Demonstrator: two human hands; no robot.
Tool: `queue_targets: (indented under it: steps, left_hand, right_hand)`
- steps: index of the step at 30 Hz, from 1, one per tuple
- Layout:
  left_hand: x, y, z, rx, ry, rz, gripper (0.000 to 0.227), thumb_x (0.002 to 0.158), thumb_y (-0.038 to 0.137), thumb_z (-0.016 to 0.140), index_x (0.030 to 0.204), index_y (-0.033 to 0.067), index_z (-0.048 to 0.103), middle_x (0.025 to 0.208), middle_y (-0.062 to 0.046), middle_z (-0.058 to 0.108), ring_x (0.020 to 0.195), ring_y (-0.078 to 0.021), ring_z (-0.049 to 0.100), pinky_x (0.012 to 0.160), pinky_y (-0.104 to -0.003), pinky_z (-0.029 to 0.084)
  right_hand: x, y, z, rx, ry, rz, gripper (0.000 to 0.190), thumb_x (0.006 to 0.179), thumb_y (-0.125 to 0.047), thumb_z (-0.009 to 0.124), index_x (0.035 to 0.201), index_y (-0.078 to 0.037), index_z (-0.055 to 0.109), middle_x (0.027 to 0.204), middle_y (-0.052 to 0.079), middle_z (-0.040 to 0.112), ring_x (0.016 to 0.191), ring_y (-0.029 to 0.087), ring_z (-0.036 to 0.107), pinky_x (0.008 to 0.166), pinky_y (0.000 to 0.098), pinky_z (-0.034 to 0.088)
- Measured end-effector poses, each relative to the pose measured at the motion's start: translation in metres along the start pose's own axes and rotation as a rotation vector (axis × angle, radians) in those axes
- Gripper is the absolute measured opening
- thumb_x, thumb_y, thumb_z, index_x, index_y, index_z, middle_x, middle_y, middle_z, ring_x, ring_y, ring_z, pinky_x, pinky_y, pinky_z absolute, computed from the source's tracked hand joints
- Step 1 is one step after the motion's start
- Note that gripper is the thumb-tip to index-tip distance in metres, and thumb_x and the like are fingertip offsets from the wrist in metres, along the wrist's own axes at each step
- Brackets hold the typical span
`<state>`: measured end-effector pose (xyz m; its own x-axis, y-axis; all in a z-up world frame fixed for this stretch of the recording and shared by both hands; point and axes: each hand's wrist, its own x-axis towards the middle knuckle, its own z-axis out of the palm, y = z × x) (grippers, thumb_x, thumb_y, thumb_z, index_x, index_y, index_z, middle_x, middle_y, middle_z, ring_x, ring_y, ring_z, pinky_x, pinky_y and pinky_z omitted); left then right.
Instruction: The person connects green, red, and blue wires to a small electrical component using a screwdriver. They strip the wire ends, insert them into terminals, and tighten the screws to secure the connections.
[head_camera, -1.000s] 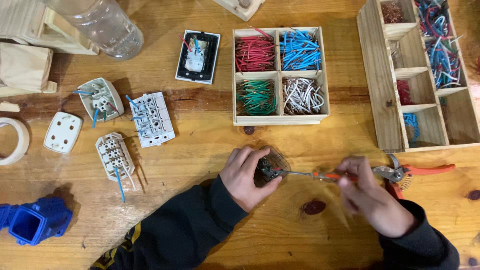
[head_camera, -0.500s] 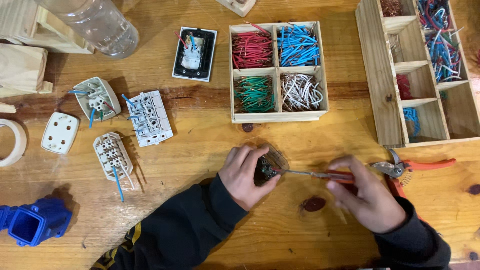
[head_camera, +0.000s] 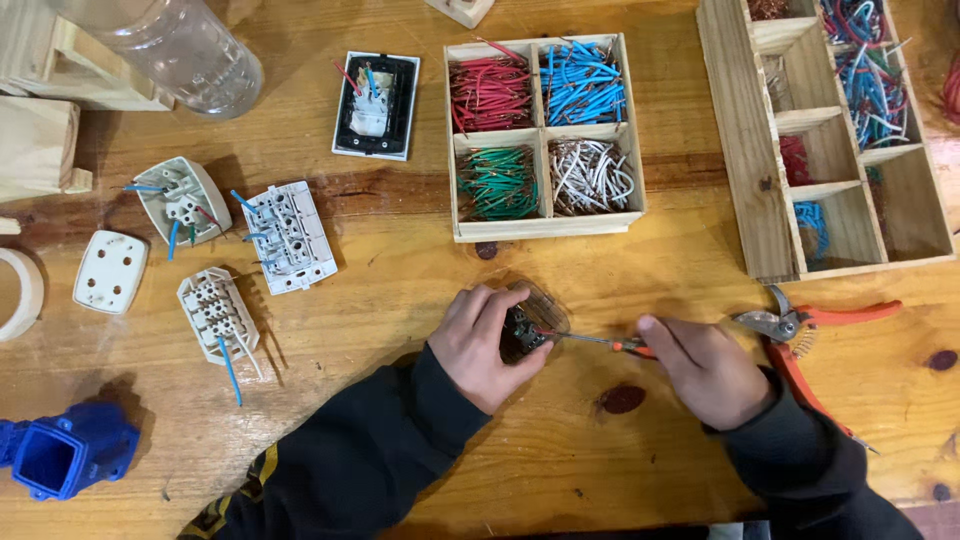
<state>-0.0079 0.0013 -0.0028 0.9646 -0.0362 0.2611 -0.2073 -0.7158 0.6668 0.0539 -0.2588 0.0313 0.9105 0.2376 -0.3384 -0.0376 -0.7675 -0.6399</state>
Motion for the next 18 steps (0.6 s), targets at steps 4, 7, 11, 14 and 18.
queue_targets:
  steps: [4,7,11,14,18]
  left_hand:
    - [-0.003,0.003,0.0,0.102,0.087,0.055,0.058,0.085,0.044,0.081,0.126,0.0061,0.064,0.105,-0.012,0.061,0.099,-0.0341,0.061,0.09,-0.044,0.052]
    - [0.001,0.006,-0.001,0.09,0.148,0.064,0.056,0.079,0.038,0.084,0.121,0.0069,0.065,0.101,-0.012,0.061,0.094,-0.0331,0.062,0.087,-0.042,0.052]
    - [0.001,0.001,-0.002,0.098,0.138,0.097,0.056,0.081,0.04,0.084,0.119,0.0036,0.066,0.101,-0.013,0.061,0.093,-0.0344,0.064,0.085,-0.044,0.055]
    - [0.001,-0.001,-0.001,0.083,0.136,0.097,0.056,0.081,0.042,0.084,0.119,0.0048,0.067,0.102,-0.012,0.062,0.094,-0.0339,0.065,0.085,-0.044,0.056]
    - [0.002,-0.002,-0.004,0.004,0.072,0.033,0.06,0.077,0.039,0.084,0.126,0.0112,0.067,0.103,-0.01,0.062,0.097,-0.0325,0.065,0.089,-0.041,0.052]
  right_hand:
    - [-0.002,0.018,-0.014,0.207,-0.176,-0.473,0.036,0.094,-0.019,0.065,0.126,-0.006,0.059,0.121,0.006,0.064,0.115,0.014,0.066,0.103,0.0281,0.049]
    - [-0.007,0.006,-0.011,0.135,0.026,-0.575,0.026,0.079,-0.009,0.082,0.103,-0.009,0.071,0.093,0.004,0.075,0.078,0.011,0.079,0.079,0.0216,0.066]
    - [0.002,0.005,0.004,0.015,0.082,-0.377,0.022,0.084,-0.031,0.077,0.078,-0.01,0.077,0.073,0.004,0.075,0.068,0.006,0.064,0.064,0.0264,0.052]
    - [0.017,-0.006,-0.006,0.077,-0.151,-0.141,0.047,0.094,-0.038,0.066,0.059,-0.009,0.079,0.047,0.0,0.055,0.05,0.005,0.044,0.049,0.0284,0.036]
    - [0.008,-0.028,-0.022,0.279,-0.223,-0.089,0.02,0.095,-0.028,0.067,0.101,-0.011,0.076,0.09,0.0,0.067,0.061,0.009,0.056,0.057,0.0236,0.043]
